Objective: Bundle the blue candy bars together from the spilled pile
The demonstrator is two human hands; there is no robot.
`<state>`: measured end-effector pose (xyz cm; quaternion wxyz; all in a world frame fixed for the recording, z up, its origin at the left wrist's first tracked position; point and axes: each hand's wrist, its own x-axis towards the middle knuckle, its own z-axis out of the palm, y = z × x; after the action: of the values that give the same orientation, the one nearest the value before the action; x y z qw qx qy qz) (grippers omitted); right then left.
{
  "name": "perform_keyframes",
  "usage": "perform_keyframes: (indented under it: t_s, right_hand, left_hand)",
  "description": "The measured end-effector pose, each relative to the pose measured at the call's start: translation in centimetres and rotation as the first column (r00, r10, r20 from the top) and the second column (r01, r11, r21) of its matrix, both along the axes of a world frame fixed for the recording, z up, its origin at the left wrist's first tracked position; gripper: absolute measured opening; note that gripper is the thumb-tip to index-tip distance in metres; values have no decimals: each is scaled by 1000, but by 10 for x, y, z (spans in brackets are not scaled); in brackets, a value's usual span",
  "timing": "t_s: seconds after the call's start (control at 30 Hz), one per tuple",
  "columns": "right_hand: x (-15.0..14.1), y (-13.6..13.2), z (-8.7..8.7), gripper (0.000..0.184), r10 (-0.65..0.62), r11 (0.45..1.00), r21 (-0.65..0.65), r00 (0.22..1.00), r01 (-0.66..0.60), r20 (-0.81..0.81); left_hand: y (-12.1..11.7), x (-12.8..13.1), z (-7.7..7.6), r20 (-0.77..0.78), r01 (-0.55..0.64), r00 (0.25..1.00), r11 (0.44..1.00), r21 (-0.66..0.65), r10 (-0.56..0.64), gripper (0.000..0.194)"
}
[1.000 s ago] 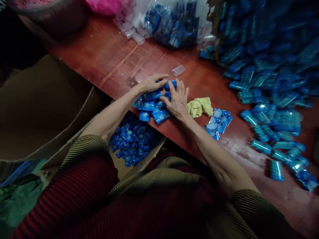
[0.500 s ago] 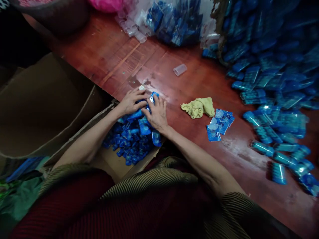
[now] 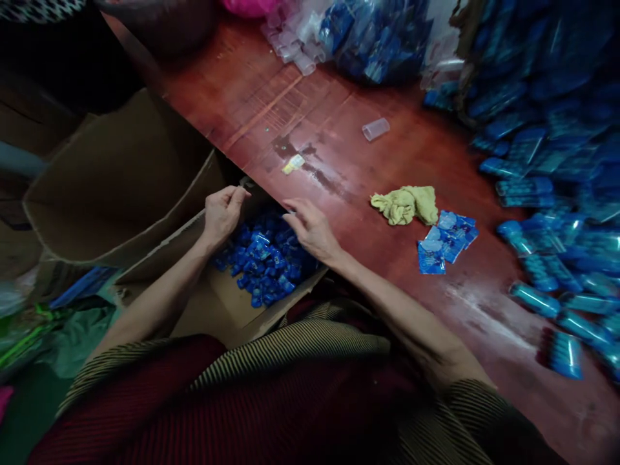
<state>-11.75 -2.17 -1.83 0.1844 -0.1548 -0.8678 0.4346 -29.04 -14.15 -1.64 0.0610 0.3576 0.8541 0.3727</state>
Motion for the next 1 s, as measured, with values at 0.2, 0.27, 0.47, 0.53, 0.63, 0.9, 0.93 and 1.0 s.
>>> perform_keyframes:
  t_s: [0.2, 0.27, 0.47, 0.53, 0.63, 0.9, 0.93, 1.0]
  right_hand:
    - [122, 53, 9, 35, -375, 917, 137, 927, 375, -21]
    - [168, 60, 4, 37, -496, 852, 204, 868, 482, 25]
    - [247, 80, -9, 47, -727, 667, 384, 672, 639, 144]
    - [250, 89, -7, 51, -735, 661, 420, 649, 621, 196]
    - [240, 97, -5, 54, -728, 678, 435, 624, 593, 284]
    - [217, 103, -20, 66, -593, 795, 461, 661, 394, 459]
    - [217, 104, -20, 66, -587, 798, 462, 672, 386, 452]
    - [219, 103, -18, 65, -596, 788, 471, 686, 396, 419]
  left_hand:
    - [48, 54, 8, -79, 158, 986, 980, 122, -149, 39]
    - [67, 85, 8, -96, 287, 957, 948, 138, -275, 44]
    - [126, 187, -7, -98, 589, 808, 796, 142, -581, 54]
    - [146, 212, -13, -124, 628, 777, 772, 97, -617, 58]
    - [178, 230, -21, -166, 616, 772, 787, -43, -613, 60]
    - [219, 215, -33, -344, 604, 624, 712, -358, -702, 53]
    - [218, 213, -34, -354, 604, 618, 712, -359, -702, 51]
    - [214, 213, -34, -375, 593, 619, 724, -353, -690, 50]
